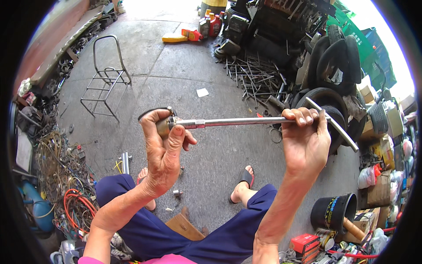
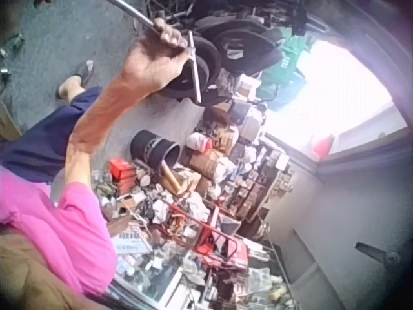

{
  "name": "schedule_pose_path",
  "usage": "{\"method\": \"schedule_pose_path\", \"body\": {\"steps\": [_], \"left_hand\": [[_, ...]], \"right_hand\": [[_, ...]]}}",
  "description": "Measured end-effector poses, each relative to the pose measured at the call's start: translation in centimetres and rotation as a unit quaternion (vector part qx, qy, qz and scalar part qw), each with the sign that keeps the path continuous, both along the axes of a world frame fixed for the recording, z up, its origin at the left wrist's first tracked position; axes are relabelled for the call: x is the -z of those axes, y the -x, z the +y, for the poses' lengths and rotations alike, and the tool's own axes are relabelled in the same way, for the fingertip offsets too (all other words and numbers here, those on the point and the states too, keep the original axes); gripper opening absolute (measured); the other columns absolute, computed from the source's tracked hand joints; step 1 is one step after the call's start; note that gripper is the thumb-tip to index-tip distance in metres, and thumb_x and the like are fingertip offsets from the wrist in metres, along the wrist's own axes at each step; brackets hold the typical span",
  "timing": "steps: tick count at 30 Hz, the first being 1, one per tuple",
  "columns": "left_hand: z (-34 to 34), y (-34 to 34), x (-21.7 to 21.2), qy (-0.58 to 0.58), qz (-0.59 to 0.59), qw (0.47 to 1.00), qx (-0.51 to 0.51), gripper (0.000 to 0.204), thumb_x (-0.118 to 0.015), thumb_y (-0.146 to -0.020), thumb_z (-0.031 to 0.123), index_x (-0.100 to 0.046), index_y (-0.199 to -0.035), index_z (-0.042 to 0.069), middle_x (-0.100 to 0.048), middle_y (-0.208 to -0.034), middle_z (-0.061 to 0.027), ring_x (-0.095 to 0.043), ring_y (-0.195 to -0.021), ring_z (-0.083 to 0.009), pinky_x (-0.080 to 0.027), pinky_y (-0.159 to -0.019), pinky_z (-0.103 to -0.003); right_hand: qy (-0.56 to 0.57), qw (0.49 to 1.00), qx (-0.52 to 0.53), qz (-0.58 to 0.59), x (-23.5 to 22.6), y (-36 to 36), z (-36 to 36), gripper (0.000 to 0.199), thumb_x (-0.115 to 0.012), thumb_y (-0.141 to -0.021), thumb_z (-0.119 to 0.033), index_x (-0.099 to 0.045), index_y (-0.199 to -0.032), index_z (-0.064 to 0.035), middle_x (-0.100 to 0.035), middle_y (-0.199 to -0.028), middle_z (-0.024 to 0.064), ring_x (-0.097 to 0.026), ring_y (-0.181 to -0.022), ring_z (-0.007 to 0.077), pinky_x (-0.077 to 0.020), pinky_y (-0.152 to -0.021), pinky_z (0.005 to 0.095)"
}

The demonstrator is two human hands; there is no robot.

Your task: The person sits on the floor of a cluttered workshop and uses a T-handle tool to tighten a small cylindrical component. They repeatedly insert and remove the tool, adjust the component, and inspect the fit. The person then stands, walks to a scooter, wipes their hands with a cloth, and rubs their hands together.

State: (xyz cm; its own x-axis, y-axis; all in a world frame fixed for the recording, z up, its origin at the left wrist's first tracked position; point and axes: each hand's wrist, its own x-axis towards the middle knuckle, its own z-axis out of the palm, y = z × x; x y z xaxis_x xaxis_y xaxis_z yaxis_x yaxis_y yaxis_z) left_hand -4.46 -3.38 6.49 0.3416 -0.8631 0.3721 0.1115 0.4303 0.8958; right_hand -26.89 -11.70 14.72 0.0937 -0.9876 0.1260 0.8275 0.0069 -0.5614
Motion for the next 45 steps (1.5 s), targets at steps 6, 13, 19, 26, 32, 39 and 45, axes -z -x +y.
{"method": "schedule_pose_path", "body": {"steps": [6,13,19,26,32,39,45], "left_hand": [[0.1,-0.4,-0.3,-0.086,0.078,0.993,0.036,0.036,-0.050,-0.097,0.031,-0.031,-0.115,0.007,-0.053,-0.073,-0.0024,-0.051,-0.065,-0.0067,-0.041,-0.060,-0.020],[0.2,0.2,-0.5,-0.094,0.075,0.991,0.060,0.030,-0.045,-0.100,0.028,-0.030,-0.115,0.006,-0.055,-0.073,-0.0044,-0.055,-0.066,-0.0088,-0.043,-0.061,-0.023],[-0.2,0.2,0.8,-0.027,0.019,0.999,-0.027,0.031,-0.047,-0.099,0.025,-0.031,-0.117,0.005,-0.054,-0.081,-0.0045,-0.052,-0.072,-0.0077,-0.041,-0.065,-0.022],[0.3,0.3,1.4,0.069,-0.109,0.986,-0.109,0.042,-0.059,-0.092,0.018,-0.032,-0.117,-0.001,-0.042,-0.104,-0.0130,-0.050,-0.086,-0.0140,-0.044,-0.077,-0.027],[0.0,0.2,1.6,0.046,-0.073,0.992,-0.094,0.036,-0.050,-0.097,0.016,-0.027,-0.121,0.003,-0.051,-0.095,-0.0087,-0.052,-0.082,-0.0102,-0.045,-0.077,-0.024],[1.0,0.5,0.5,0.051,-0.099,0.991,-0.076,0.040,-0.053,-0.095,0.015,-0.026,-0.122,0.003,-0.049,-0.104,-0.0102,-0.054,-0.086,-0.0114,-0.046,-0.081,-0.026],[0.4,0.6,1.2,0.047,-0.121,0.986,-0.107,0.040,-0.053,-0.096,0.017,-0.028,-0.122,0.001,-0.044,-0.104,-0.0077,-0.049,-0.089,-0.0098,-0.043,-0.082,-0.026]], "right_hand": [[0.015,0.992,0.006,0.125,-2.9,-0.2,1.3,0.067,-0.031,-0.098,-0.052,-0.035,-0.124,0.0104,-0.051,-0.120,0.0310,-0.056,-0.111,0.0398,-0.0458,-0.095,0.0562],[-0.008,0.959,0.140,0.245,-2.3,1.0,0.3,0.054,-0.034,-0.100,-0.038,-0.037,-0.126,0.0090,-0.049,-0.124,0.0344,-0.058,-0.110,0.0386,-0.0586,-0.076,0.0469],[-0.043,0.997,0.021,0.056,-1.7,1.5,0.0,0.034,-0.032,-0.102,-0.024,-0.049,-0.109,0.0053,-0.059,-0.096,0.0164,-0.060,-0.087,0.0239,-0.0379,-0.103,0.0531],[-0.048,0.995,-0.013,0.084,-0.4,0.8,-1.0,0.071,-0.019,-0.098,-0.058,-0.046,-0.110,0.0072,-0.052,-0.090,0.0140,-0.051,-0.079,0.0218,-0.0438,-0.088,0.0409],[0.032,0.988,0.012,0.148,-1.1,2.1,-1.0,0.060,-0.027,-0.101,-0.043,-0.038,-0.132,0.0078,-0.056,-0.122,0.0224,-0.059,-0.111,0.0288,-0.0470,-0.098,0.0485],[-0.011,0.991,0.074,0.107,0.1,1.8,-2.3,0.033,-0.038,-0.101,-0.026,-0.047,-0.115,0.0018,-0.052,-0.126,0.0278,-0.055,-0.115,0.0352,-0.0549,-0.088,0.0447],[0.046,0.979,0.142,0.135,-0.5,1.3,-2.1,0.024,-0.043,-0.099,-0.022,-0.052,-0.110,-0.0035,-0.056,-0.120,0.0277,-0.060,-0.108,0.0348,-0.0585,-0.081,0.0425]]}}
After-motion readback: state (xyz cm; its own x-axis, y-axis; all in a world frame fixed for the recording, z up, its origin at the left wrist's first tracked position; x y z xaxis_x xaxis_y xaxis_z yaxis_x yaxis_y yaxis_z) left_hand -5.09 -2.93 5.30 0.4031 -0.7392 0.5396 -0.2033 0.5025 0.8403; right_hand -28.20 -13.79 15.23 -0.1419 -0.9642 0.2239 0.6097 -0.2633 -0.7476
